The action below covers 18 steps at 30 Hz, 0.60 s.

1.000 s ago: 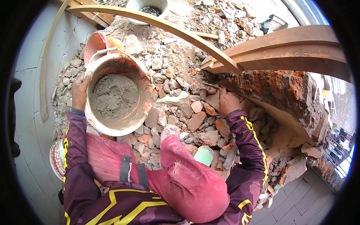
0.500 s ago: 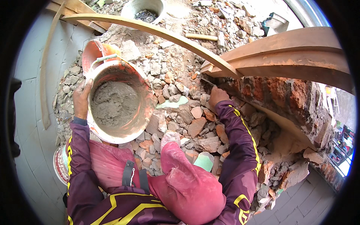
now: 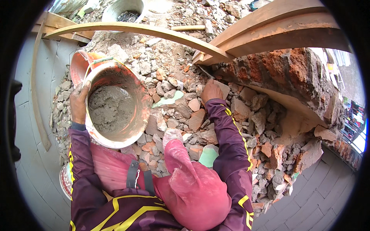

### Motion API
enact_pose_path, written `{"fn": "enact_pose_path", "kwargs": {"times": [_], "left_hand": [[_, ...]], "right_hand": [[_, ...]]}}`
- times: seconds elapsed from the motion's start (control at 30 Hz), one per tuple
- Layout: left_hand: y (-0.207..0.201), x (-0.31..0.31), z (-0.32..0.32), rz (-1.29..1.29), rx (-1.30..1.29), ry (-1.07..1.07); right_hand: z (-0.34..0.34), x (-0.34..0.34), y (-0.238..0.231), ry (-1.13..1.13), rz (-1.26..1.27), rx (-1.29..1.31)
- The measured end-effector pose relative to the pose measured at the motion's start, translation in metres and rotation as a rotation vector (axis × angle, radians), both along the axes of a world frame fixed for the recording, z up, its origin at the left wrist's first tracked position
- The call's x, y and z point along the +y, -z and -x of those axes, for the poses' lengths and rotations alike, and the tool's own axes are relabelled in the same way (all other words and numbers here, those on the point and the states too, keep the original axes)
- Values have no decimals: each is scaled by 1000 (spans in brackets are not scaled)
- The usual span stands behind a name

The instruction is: The person scoops mortar from a bucket with a trowel and applies it to a damaged wall section, smoothing it into gaps. They repeatedly scoop and apply mortar to fill voids in the wall.

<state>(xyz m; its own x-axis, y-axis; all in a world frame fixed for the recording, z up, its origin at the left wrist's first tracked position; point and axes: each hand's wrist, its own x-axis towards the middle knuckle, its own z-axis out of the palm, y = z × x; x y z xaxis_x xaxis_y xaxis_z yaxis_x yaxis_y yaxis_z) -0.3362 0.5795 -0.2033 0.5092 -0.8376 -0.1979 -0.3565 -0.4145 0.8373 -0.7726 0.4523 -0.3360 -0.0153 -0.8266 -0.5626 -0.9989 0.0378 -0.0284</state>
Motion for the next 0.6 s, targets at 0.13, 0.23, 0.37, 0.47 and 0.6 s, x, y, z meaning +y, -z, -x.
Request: {"fn": "enact_pose_path", "kwargs": {"times": [0.13,0.23,0.37,0.47,0.6], "left_hand": [[0,-5,-3,22,86,18],[-3,-2,-6,-21,40,-11],[-3,2,-9,-4,42,-23],[-2,4,-13,-2,46,-16],[0,6,-21,-8,56,0]], "right_hand": [[1,3,-7,19,26,16],[3,9,-22,-39,51,-30],[12,32,-34,-37,152,75],[17,46,-37,-44,129,110],[15,56,-44,-121,124,77]]}}
